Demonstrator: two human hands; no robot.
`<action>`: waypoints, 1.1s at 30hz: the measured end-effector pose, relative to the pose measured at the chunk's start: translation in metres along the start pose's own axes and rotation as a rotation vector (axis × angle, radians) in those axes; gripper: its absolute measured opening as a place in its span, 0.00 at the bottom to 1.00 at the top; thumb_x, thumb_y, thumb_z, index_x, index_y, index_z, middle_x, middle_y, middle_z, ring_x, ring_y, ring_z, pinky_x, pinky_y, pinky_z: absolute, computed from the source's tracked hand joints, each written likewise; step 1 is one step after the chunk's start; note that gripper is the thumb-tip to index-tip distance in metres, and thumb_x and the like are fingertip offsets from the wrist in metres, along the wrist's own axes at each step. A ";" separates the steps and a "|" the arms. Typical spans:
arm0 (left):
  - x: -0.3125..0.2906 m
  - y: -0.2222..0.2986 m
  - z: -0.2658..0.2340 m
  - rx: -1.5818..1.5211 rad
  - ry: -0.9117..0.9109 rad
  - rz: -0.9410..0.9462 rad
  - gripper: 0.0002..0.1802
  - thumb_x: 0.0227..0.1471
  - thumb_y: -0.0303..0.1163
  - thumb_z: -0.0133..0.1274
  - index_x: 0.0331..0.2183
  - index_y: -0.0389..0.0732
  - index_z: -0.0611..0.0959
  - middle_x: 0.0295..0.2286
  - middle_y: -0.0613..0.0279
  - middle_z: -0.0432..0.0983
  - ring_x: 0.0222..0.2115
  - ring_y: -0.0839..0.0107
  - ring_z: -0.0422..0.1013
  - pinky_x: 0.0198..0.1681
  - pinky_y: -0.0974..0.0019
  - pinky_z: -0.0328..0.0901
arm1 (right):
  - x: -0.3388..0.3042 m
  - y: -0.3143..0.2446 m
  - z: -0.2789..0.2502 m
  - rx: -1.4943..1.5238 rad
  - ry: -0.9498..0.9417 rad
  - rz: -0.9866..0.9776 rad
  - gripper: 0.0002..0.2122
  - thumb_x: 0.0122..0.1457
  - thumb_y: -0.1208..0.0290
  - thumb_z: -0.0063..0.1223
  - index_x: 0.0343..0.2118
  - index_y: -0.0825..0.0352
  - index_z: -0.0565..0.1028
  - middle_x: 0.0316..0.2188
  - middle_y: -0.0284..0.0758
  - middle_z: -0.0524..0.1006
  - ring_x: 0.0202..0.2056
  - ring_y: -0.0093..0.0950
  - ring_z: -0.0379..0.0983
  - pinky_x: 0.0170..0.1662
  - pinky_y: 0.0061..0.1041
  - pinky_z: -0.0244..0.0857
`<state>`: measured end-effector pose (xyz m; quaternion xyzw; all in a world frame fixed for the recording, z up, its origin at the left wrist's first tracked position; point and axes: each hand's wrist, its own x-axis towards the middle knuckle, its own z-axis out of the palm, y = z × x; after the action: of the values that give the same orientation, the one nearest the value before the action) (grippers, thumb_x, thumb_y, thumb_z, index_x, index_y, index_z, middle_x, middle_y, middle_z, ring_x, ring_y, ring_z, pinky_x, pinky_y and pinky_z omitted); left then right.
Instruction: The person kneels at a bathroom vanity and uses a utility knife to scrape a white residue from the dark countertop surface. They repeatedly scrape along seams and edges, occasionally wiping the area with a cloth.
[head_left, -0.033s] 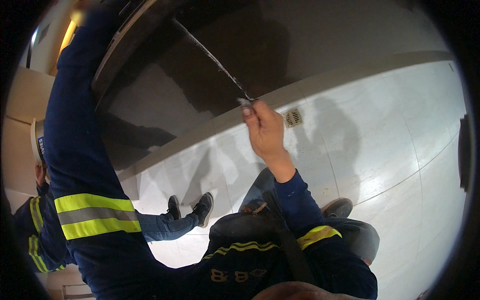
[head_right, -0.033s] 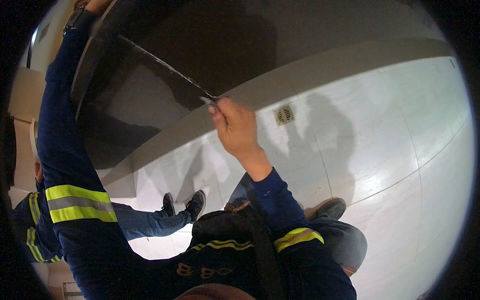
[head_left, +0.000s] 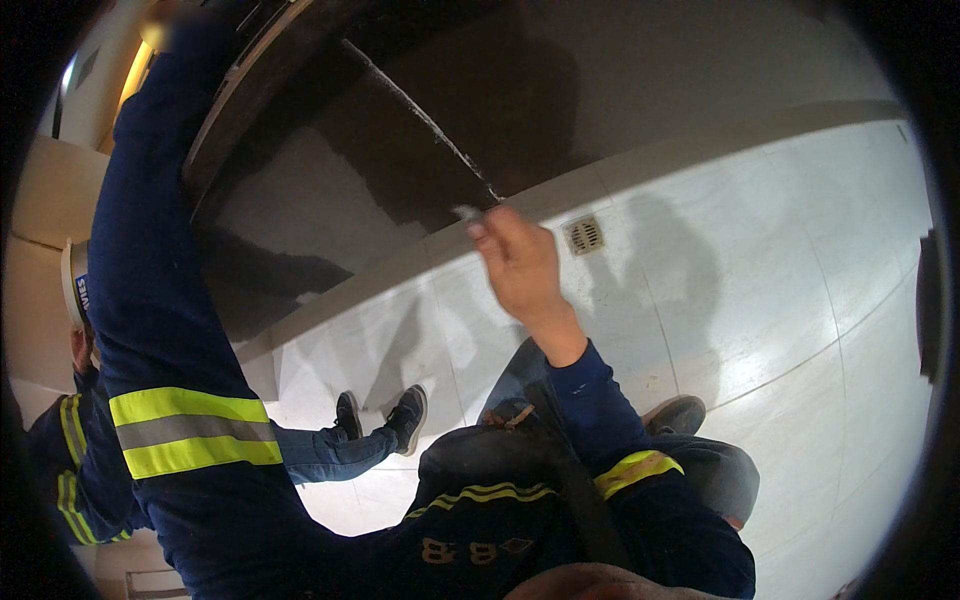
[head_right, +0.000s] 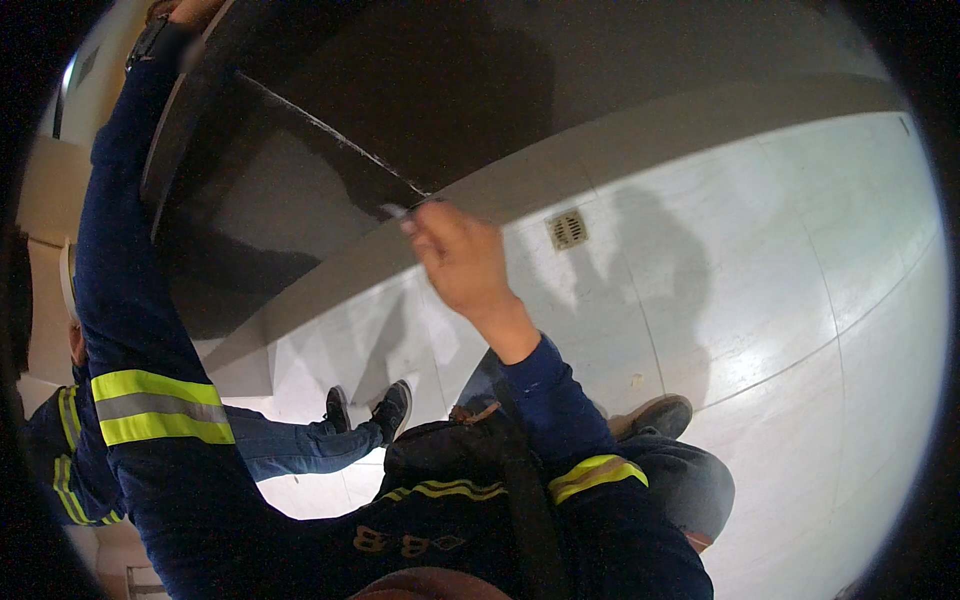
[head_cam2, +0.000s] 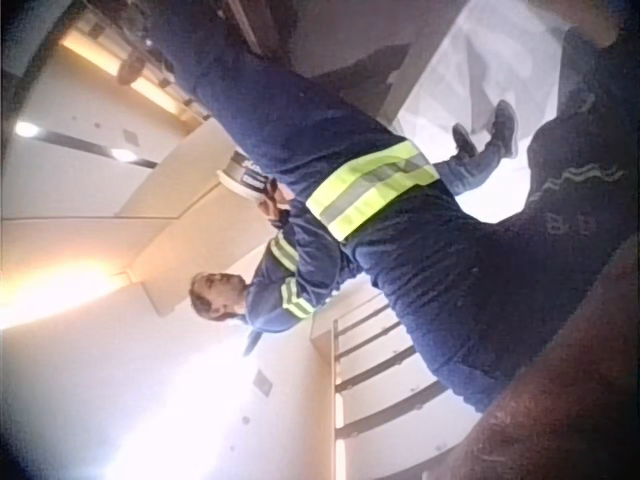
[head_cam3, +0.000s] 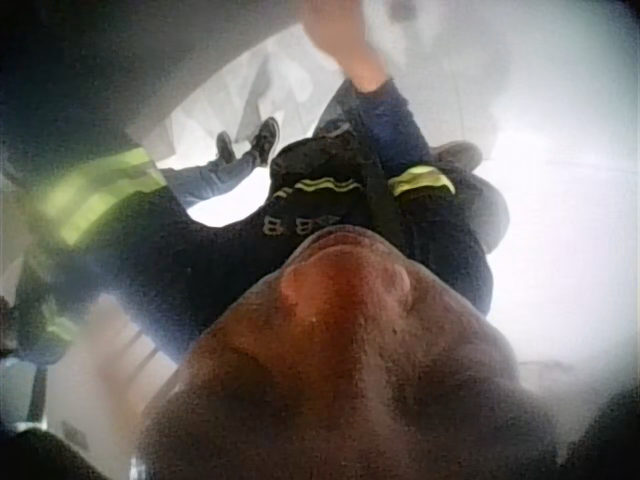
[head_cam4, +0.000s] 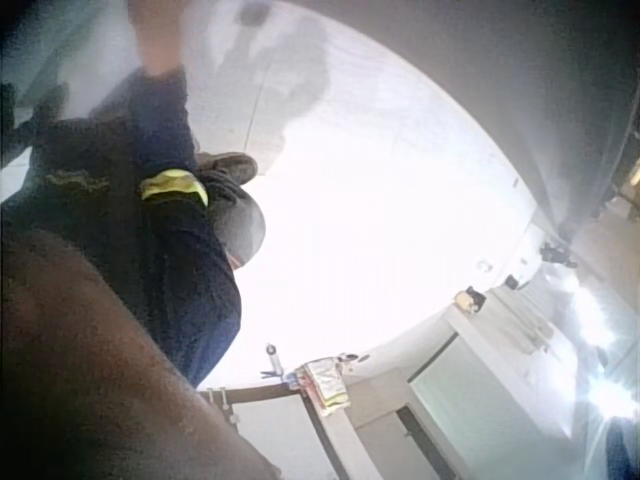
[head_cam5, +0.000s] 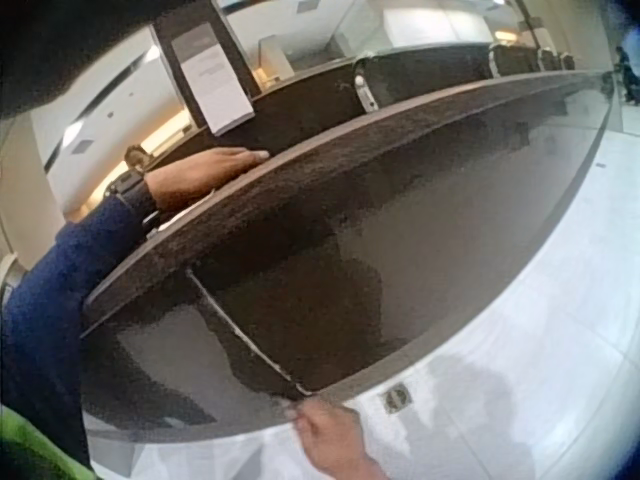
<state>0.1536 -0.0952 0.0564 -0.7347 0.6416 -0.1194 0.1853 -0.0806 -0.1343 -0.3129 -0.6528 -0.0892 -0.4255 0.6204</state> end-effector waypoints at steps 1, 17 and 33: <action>-0.001 0.001 0.002 -0.077 0.010 -0.066 0.28 0.73 0.39 0.33 0.66 0.35 0.67 0.61 0.43 0.66 0.63 0.51 0.63 0.68 0.57 0.56 | 0.000 -0.005 0.003 -0.036 -0.040 -0.069 0.10 0.66 0.69 0.56 0.30 0.67 0.71 0.22 0.42 0.71 0.23 0.42 0.69 0.26 0.35 0.62; 0.021 0.045 -0.004 -0.501 0.087 -0.557 0.34 0.71 0.54 0.39 0.58 0.34 0.77 0.56 0.50 0.73 0.58 0.61 0.67 0.63 0.61 0.59 | 0.010 0.000 -0.020 -0.020 0.133 0.125 0.09 0.67 0.68 0.55 0.31 0.67 0.73 0.23 0.41 0.73 0.21 0.39 0.70 0.25 0.33 0.63; 0.012 0.017 -0.001 -0.294 0.035 -0.363 0.31 0.73 0.48 0.32 0.62 0.35 0.72 0.60 0.44 0.69 0.62 0.53 0.64 0.67 0.58 0.57 | 0.014 -0.021 -0.017 -0.069 0.059 0.095 0.13 0.70 0.69 0.50 0.29 0.70 0.72 0.22 0.37 0.75 0.22 0.26 0.70 0.27 0.27 0.63</action>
<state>0.1394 -0.1095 0.0497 -0.8550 0.5125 -0.0688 0.0407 -0.0936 -0.1507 -0.2905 -0.6644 -0.0249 -0.4175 0.6194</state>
